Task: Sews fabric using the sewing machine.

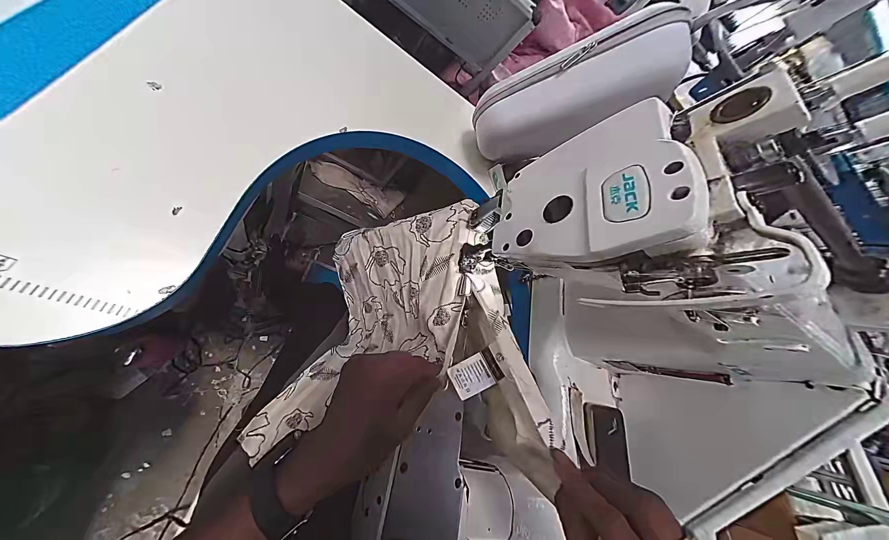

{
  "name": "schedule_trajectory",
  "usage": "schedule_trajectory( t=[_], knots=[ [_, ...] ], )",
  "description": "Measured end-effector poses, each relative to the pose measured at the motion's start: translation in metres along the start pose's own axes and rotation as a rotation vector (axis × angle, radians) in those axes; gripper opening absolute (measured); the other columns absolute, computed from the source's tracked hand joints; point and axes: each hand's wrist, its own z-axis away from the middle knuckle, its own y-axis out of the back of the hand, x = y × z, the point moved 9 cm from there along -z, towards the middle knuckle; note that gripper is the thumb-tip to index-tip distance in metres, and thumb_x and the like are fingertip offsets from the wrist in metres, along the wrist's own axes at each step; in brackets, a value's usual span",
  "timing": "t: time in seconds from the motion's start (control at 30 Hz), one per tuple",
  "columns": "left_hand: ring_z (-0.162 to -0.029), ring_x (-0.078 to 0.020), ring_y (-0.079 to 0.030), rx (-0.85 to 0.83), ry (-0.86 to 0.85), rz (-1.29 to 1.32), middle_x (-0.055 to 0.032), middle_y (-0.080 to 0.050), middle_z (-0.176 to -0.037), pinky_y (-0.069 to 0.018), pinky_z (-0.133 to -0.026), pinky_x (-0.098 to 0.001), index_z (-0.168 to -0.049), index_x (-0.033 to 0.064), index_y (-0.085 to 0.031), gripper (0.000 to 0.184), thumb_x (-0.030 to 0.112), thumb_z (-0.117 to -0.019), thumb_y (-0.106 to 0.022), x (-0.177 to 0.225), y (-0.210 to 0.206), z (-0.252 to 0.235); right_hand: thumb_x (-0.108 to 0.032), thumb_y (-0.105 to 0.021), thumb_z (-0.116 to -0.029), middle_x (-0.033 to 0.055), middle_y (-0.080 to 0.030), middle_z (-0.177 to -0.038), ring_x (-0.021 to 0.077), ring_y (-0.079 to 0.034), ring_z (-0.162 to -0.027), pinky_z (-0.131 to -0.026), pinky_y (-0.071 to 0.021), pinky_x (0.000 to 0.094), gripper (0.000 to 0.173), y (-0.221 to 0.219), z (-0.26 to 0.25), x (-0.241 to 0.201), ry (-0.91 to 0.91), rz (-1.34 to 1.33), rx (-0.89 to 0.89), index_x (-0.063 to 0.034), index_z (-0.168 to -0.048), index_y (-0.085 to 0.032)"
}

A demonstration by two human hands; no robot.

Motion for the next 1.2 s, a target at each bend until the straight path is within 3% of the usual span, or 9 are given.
schedule_trajectory(
  t=[0.13, 0.23, 0.4, 0.6, 0.8, 0.87, 0.9, 1.03, 1.2],
  knots=[
    [-0.099, -0.0256, -0.067, -0.101, -0.210, -0.091, -0.0204, -0.058, -0.143, -0.0548, -0.076, -0.0367, -0.078, 0.0081, -0.072, 0.013, 0.015, -0.0884, -0.067, 0.017, -0.017, -0.015, -0.004, -0.065, -0.0916, 0.0092, -0.073, -0.081, 0.0175, -0.066, -0.071, -0.064, -0.0531, 0.0225, 0.012, -0.040, 0.014, -0.042, 0.212, -0.194, -0.153, -0.0043, -0.088, -0.077],
    [-0.112, -0.0345, -0.069, -0.253, -0.232, 0.030, -0.0286, -0.052, -0.148, -0.0562, -0.089, -0.0445, -0.078, -0.0024, -0.070, 0.011, 0.002, -0.0867, -0.065, 0.021, -0.026, -0.021, -0.003, -0.065, -0.0902, 0.0087, -0.073, -0.080, 0.0161, -0.066, -0.069, -0.061, -0.0519, 0.0206, 0.013, -0.053, 0.006, -0.058, 0.253, -0.317, -0.165, -0.0047, -0.087, -0.077],
    [-0.130, -0.0224, -0.061, -0.242, -0.115, 0.245, -0.0229, -0.060, -0.141, -0.0522, -0.100, -0.0353, -0.074, -0.0029, -0.065, 0.019, 0.007, -0.0906, -0.066, 0.004, -0.026, -0.024, -0.005, -0.065, -0.0894, 0.0068, -0.071, -0.077, 0.0132, -0.066, -0.071, -0.063, -0.0511, 0.0183, 0.012, -0.056, -0.008, -0.050, 0.219, -0.327, -0.133, -0.0068, -0.085, -0.077],
    [-0.126, -0.0210, -0.063, -0.133, -0.076, 0.262, -0.0205, -0.066, -0.133, -0.0513, -0.102, -0.0343, -0.079, -0.0015, -0.069, 0.017, 0.007, -0.0922, -0.064, -0.007, -0.025, -0.037, -0.011, -0.064, -0.0898, 0.0035, -0.069, -0.074, 0.0063, -0.062, -0.066, -0.058, -0.0470, 0.0137, 0.014, -0.066, -0.032, -0.031, 0.142, -0.376, -0.005, -0.0099, -0.082, -0.075],
    [-0.068, -0.0138, -0.062, 0.053, 0.024, 0.025, -0.0058, -0.068, -0.078, -0.0508, -0.065, -0.0294, -0.100, 0.0037, -0.074, 0.017, 0.016, -0.0928, -0.066, -0.005, -0.016, -0.047, -0.014, -0.068, -0.0894, 0.0007, -0.071, -0.082, -0.0051, -0.063, -0.080, -0.072, -0.0506, 0.0082, 0.013, -0.065, -0.043, 0.020, -0.155, -0.603, 0.055, -0.0067, -0.090, -0.079],
    [-0.060, -0.0274, -0.063, -0.093, 0.103, -0.178, -0.0107, -0.064, -0.069, -0.0519, -0.058, -0.0440, -0.119, 0.0025, -0.069, 0.028, 0.015, -0.0953, -0.064, 0.010, -0.024, -0.055, -0.013, -0.069, -0.0871, -0.0009, -0.073, -0.088, -0.0072, -0.064, -0.082, -0.075, -0.0523, 0.0082, 0.018, -0.049, -0.044, 0.051, -0.256, -0.627, 0.054, -0.0037, -0.098, -0.080],
    [-0.072, -0.0382, -0.069, -0.269, 0.152, -0.260, -0.0187, -0.069, -0.078, -0.0540, -0.066, -0.0545, -0.125, 0.0007, -0.066, 0.029, 0.012, -0.0990, -0.059, 0.017, -0.039, -0.062, -0.013, -0.069, -0.0863, -0.0022, -0.073, -0.089, -0.0069, -0.065, -0.081, -0.075, -0.0540, 0.0091, 0.020, -0.046, -0.044, 0.063, -0.286, -0.646, 0.051, -0.0030, -0.101, -0.079],
    [-0.102, -0.0459, -0.067, -0.635, 0.170, -0.492, -0.0280, -0.068, -0.102, -0.0522, -0.078, -0.0591, -0.103, -0.0079, -0.067, 0.021, 0.001, -0.1005, -0.048, 0.040, -0.082, -0.082, -0.012, -0.069, -0.0861, -0.0027, -0.072, -0.086, -0.0067, -0.063, -0.075, -0.072, -0.0526, 0.0084, 0.028, -0.040, -0.043, 0.077, -0.315, -0.628, 0.087, 0.0014, -0.109, -0.076],
    [-0.055, -0.0333, -0.066, -0.043, 0.070, -0.429, -0.0113, -0.064, -0.062, -0.0532, -0.052, -0.0482, -0.127, -0.0011, -0.064, 0.038, 0.018, -0.0947, -0.066, 0.034, -0.030, -0.041, -0.015, -0.067, -0.0889, -0.0017, -0.070, -0.086, -0.0052, -0.062, -0.079, -0.074, -0.0517, 0.0088, 0.022, -0.044, -0.025, 0.101, -0.320, -0.542, 0.094, -0.0020, -0.101, -0.079]
  ],
)
